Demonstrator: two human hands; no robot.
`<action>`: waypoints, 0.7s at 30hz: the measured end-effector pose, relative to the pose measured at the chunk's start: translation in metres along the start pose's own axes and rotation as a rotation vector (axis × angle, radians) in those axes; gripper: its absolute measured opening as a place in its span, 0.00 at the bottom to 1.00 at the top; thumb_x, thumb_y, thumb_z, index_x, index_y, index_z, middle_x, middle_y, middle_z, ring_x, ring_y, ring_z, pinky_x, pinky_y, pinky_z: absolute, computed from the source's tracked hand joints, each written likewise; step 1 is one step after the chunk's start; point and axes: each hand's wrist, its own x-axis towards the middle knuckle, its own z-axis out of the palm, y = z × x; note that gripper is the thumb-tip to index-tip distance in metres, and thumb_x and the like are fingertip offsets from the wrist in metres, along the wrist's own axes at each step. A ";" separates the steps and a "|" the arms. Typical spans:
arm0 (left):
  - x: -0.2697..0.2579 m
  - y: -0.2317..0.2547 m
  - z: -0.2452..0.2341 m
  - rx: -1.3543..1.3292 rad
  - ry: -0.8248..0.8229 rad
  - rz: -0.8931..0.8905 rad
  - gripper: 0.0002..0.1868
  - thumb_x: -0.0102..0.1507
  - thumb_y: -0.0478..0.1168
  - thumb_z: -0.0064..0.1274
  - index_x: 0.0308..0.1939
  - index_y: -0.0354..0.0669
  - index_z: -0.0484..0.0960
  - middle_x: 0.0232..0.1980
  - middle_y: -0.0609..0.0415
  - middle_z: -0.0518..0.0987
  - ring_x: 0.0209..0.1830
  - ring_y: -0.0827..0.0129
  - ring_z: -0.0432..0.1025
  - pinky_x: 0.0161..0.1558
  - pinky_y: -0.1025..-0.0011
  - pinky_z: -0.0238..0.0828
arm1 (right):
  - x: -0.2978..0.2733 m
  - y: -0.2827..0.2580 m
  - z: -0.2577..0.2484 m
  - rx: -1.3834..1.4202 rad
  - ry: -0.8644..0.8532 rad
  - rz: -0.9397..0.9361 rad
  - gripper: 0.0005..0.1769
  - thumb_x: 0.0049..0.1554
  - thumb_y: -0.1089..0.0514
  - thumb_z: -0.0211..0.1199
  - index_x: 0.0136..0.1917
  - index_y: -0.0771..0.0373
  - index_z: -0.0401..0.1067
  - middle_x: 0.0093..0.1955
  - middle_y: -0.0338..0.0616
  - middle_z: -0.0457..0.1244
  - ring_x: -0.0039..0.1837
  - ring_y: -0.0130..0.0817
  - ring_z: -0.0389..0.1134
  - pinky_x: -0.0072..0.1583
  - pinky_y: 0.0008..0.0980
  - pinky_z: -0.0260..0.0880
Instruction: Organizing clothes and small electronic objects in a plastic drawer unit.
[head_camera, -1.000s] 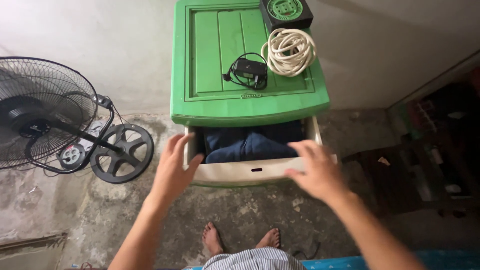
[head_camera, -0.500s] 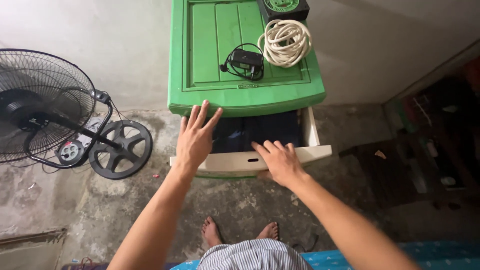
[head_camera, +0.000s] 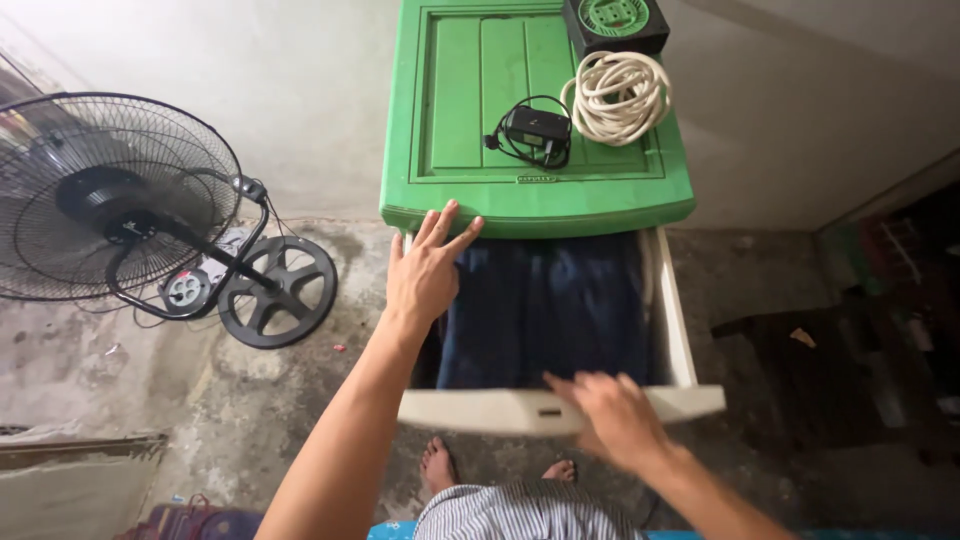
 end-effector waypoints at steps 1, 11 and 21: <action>0.002 0.003 -0.006 0.002 0.004 0.001 0.42 0.56 0.30 0.50 0.73 0.73 0.70 0.80 0.57 0.61 0.77 0.59 0.57 0.66 0.40 0.56 | -0.010 -0.006 0.000 -0.002 0.004 -0.001 0.51 0.39 0.57 0.77 0.76 0.50 0.65 0.56 0.45 0.67 0.60 0.42 0.67 0.55 0.45 0.64; -0.007 0.008 0.006 -0.111 0.004 -0.002 0.41 0.57 0.32 0.50 0.75 0.63 0.67 0.80 0.47 0.57 0.78 0.49 0.53 0.66 0.39 0.55 | -0.047 -0.019 0.010 0.173 -0.128 0.006 0.48 0.37 0.57 0.80 0.72 0.48 0.70 0.49 0.38 0.67 0.50 0.41 0.68 0.50 0.43 0.65; -0.019 -0.007 0.015 -0.426 0.102 -0.020 0.29 0.59 0.32 0.52 0.67 0.44 0.76 0.80 0.37 0.58 0.71 0.42 0.64 0.65 0.53 0.64 | -0.013 -0.020 0.002 0.153 0.085 0.001 0.42 0.37 0.49 0.76 0.66 0.50 0.75 0.48 0.37 0.69 0.51 0.40 0.70 0.54 0.41 0.69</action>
